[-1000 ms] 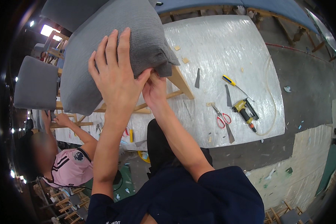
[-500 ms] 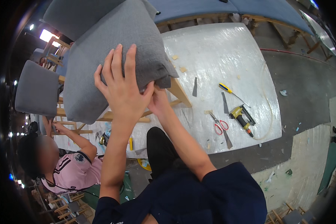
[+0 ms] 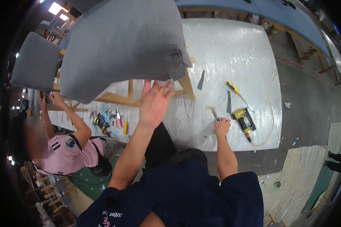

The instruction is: The person upholsters a chair by pulling and smoothing gray fabric over the seat, trimming excess with scissors, and securing it with a staple gun. They repeatedly adjust the fabric and use a flat tool to tuck edges, while another worker performs similar tasks nearby.

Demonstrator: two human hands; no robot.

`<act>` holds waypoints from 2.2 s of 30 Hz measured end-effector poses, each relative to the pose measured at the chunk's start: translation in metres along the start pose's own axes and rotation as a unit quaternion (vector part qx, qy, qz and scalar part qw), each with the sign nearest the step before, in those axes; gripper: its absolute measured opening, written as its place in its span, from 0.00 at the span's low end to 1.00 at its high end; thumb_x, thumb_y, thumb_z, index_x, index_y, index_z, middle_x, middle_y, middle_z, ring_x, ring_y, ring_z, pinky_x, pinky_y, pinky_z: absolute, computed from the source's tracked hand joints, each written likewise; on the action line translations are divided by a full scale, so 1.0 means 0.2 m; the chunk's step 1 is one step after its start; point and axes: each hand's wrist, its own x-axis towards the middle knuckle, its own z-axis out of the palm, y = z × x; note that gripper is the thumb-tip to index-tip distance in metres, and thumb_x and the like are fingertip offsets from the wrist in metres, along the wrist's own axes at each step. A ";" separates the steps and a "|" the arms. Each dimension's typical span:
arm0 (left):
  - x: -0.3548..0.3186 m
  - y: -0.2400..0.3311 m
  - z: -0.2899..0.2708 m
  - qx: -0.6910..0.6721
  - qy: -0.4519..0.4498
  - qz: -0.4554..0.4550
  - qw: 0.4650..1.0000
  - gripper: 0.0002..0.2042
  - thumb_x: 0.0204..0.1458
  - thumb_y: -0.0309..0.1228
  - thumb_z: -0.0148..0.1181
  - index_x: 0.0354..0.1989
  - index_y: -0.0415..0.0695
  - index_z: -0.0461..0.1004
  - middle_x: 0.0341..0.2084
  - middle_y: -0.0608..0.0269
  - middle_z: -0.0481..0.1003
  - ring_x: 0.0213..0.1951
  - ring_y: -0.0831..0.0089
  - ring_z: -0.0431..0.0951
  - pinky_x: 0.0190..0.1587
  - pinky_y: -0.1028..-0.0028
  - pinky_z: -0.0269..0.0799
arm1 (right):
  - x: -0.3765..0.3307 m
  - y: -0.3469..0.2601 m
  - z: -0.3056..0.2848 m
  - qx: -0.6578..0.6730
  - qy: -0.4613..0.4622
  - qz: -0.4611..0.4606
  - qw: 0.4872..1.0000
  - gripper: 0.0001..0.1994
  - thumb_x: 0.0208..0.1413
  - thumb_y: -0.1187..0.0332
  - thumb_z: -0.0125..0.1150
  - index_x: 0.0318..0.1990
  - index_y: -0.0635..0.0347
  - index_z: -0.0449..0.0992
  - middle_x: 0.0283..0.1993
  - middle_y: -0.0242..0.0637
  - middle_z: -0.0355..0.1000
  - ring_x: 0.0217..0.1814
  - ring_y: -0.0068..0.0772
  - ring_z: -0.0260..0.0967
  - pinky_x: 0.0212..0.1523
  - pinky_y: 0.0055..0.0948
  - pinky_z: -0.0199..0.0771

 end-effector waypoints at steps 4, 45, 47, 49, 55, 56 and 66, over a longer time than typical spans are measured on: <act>0.09 -0.05 -0.01 -0.056 -0.002 -0.022 0.998 0.11 0.61 0.41 0.69 0.48 0.55 0.77 0.52 0.68 0.74 0.52 0.70 0.69 0.49 0.65 0.65 | -0.03 0.04 -0.01 0.072 0.019 0.089 0.993 0.27 0.49 0.66 0.77 0.56 0.56 0.73 0.59 0.48 0.64 0.56 0.59 0.74 0.55 0.48 0.79; 0.03 0.00 0.02 0.220 0.153 -0.014 0.963 0.19 0.60 0.46 0.72 0.29 0.42 0.79 0.32 0.59 0.81 0.32 0.79 0.73 0.43 0.74 0.71 | -0.48 -1.17 -1.48 0.481 -0.209 -0.314 0.791 0.30 0.60 0.41 0.70 0.32 0.60 0.65 0.22 0.33 0.62 0.24 0.25 0.60 0.27 0.31 0.63; 0.03 0.00 0.03 0.214 0.144 -0.007 0.966 0.19 0.59 0.46 0.72 0.28 0.42 0.79 0.32 0.59 0.81 0.32 0.79 0.73 0.43 0.74 0.71 | -0.48 -1.15 -1.47 0.461 -0.183 -0.326 0.805 0.31 0.59 0.40 0.70 0.32 0.61 0.65 0.23 0.34 0.61 0.26 0.27 0.58 0.28 0.33 0.62; 0.03 0.00 0.03 0.213 0.137 -0.003 0.967 0.19 0.59 0.46 0.72 0.29 0.42 0.79 0.31 0.59 0.81 0.32 0.79 0.73 0.43 0.74 0.71 | -0.48 -1.15 -1.46 0.460 -0.175 -0.328 0.806 0.31 0.58 0.40 0.70 0.31 0.61 0.65 0.23 0.35 0.60 0.26 0.29 0.56 0.28 0.34 0.62; 0.02 0.01 0.01 0.222 0.131 -0.025 0.966 0.19 0.61 0.45 0.70 0.31 0.40 0.81 0.30 0.61 0.82 0.32 0.80 0.72 0.42 0.75 0.70 | -0.50 -1.15 -1.48 0.464 -0.157 -0.323 0.810 0.29 0.57 0.46 0.75 0.29 0.61 0.65 0.22 0.34 0.59 0.25 0.27 0.55 0.27 0.33 0.60; 0.01 0.02 0.02 0.225 0.133 -0.025 0.965 0.19 0.62 0.45 0.70 0.31 0.40 0.81 0.31 0.61 0.82 0.32 0.80 0.72 0.42 0.75 0.70 | -0.50 -1.14 -1.48 0.466 -0.152 -0.325 0.809 0.28 0.57 0.48 0.76 0.29 0.61 0.65 0.21 0.33 0.59 0.25 0.25 0.54 0.27 0.33 0.60; -0.01 0.11 -0.01 0.322 0.022 -0.047 0.945 0.15 0.65 0.39 0.65 0.32 0.38 0.78 0.34 0.62 0.83 0.38 0.78 0.80 0.43 0.75 0.72 | -0.16 -0.17 -0.28 0.144 0.054 -0.136 0.979 0.17 0.61 0.64 0.70 0.52 0.62 0.78 0.44 0.47 0.80 0.45 0.54 0.77 0.48 0.43 0.78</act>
